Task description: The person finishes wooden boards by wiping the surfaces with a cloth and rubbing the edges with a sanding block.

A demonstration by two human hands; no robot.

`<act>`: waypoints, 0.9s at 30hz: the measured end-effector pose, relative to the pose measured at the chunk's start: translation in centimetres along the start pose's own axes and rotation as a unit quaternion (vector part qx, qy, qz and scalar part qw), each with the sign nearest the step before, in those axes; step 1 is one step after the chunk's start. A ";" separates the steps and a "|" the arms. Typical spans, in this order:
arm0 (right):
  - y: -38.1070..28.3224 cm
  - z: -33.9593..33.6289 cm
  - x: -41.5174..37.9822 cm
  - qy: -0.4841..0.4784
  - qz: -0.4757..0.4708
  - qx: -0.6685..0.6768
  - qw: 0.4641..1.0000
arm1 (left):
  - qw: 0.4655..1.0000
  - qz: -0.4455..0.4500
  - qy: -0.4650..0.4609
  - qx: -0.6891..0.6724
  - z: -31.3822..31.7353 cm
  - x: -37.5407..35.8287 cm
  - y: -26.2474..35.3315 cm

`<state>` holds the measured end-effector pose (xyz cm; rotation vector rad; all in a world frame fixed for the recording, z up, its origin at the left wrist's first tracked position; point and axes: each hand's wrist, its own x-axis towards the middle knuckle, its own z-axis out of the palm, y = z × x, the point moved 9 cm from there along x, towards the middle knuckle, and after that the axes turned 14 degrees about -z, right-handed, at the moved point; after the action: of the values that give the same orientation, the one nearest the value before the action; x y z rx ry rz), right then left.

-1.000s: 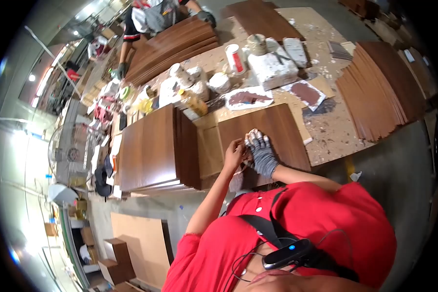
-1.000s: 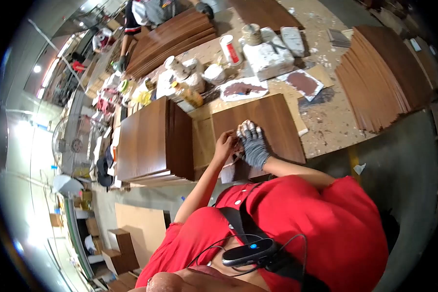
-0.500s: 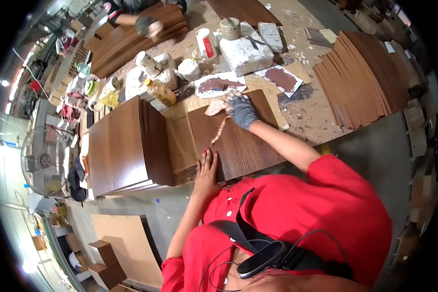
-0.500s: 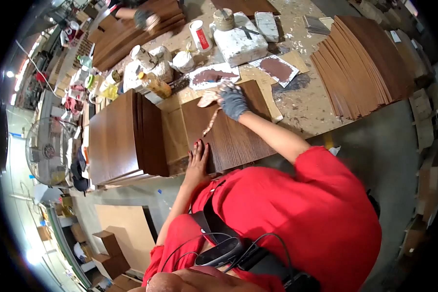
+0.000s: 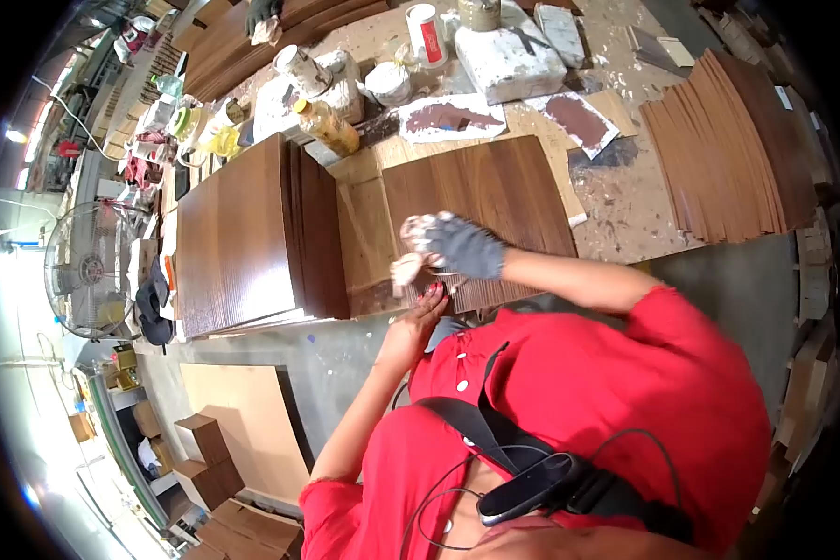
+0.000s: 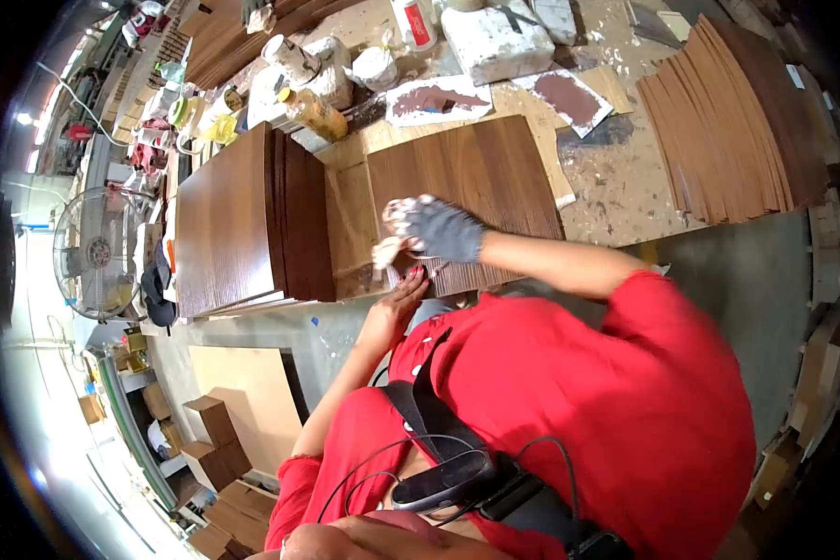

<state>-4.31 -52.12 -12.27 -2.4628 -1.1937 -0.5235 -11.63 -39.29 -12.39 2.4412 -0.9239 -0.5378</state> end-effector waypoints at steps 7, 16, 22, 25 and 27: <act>14.2 -5.8 -8.6 0.050 0.171 -0.198 0.964 | 0.955 -0.167 0.121 -0.214 -5.1 -3.2 -5.0; -5.9 1.6 -2.3 -0.079 0.056 0.078 0.992 | 0.828 -0.166 0.289 -0.450 -10.4 3.5 -4.1; -5.2 -8.1 -16.5 -0.142 0.134 -0.036 0.980 | 0.887 -0.161 0.168 -0.399 -6.5 8.4 -2.1; -3.7 -10.3 -19.9 -0.131 0.229 -0.031 0.964 | 0.988 -0.073 0.083 -0.109 -4.5 9.9 1.7; -4.0 -9.1 -19.1 -0.098 0.247 -0.039 0.963 | 0.999 -0.035 0.023 0.013 -2.8 8.6 3.2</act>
<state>-20.04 -66.78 -12.71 -2.7934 -0.5809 -0.1886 -5.85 -46.53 -9.97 2.5066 -0.8347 -0.4956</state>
